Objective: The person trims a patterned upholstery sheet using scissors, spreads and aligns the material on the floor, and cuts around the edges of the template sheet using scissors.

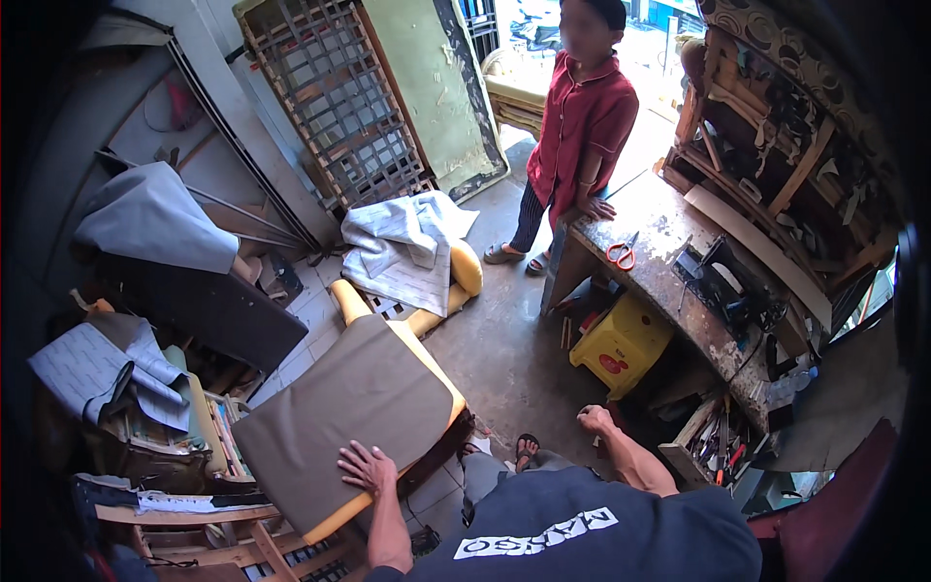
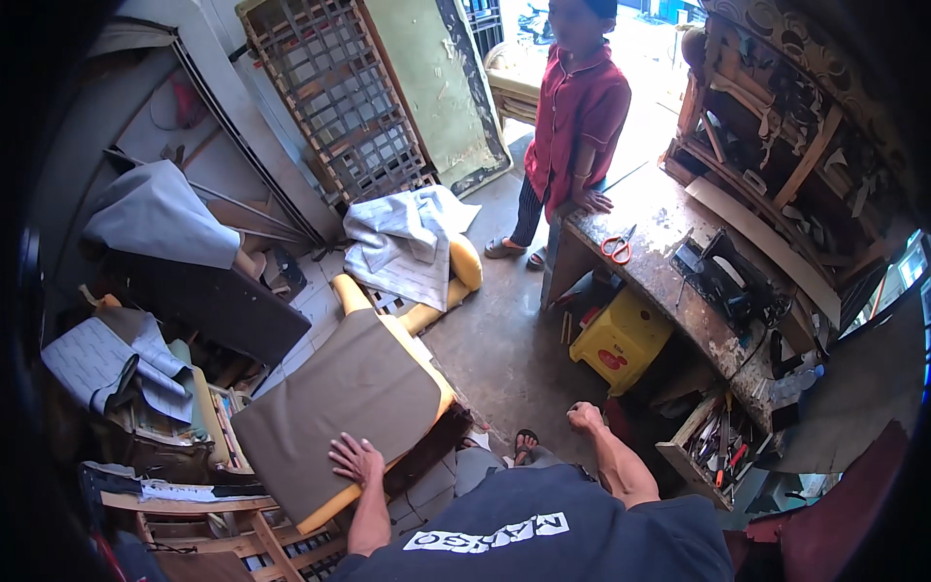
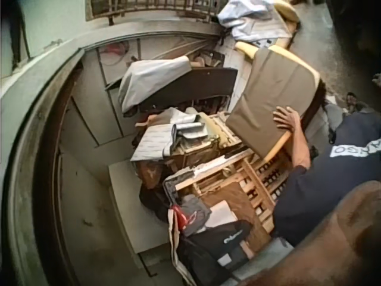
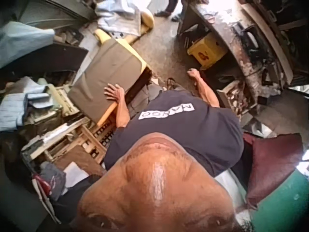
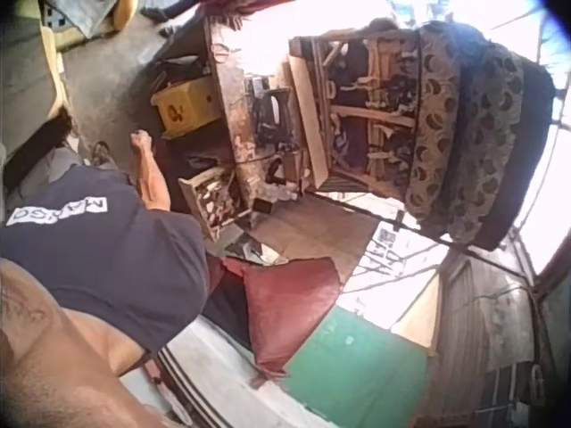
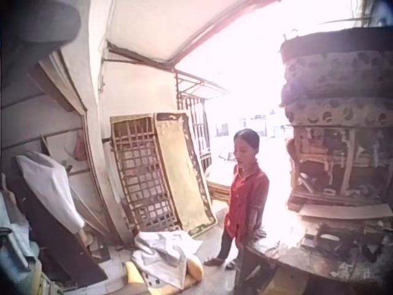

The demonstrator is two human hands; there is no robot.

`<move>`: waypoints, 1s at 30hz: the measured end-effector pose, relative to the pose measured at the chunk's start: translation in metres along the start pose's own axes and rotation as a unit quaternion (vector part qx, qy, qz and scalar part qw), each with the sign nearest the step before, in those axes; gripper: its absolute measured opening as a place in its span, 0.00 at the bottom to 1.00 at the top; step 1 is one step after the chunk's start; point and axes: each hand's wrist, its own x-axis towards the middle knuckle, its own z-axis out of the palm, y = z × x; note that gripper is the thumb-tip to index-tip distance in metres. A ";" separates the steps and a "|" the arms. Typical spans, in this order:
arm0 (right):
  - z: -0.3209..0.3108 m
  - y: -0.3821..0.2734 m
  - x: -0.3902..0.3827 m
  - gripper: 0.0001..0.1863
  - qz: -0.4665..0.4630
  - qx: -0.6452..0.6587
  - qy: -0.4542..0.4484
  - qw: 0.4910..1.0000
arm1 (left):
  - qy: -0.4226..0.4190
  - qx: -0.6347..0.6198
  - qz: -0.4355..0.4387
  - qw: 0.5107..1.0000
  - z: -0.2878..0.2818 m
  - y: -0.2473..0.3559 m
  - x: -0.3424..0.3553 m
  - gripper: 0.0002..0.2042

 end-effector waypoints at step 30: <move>0.041 0.063 0.009 0.15 0.106 0.055 -0.115 0.986 | -0.158 0.039 0.243 0.956 0.028 0.096 -0.084 0.52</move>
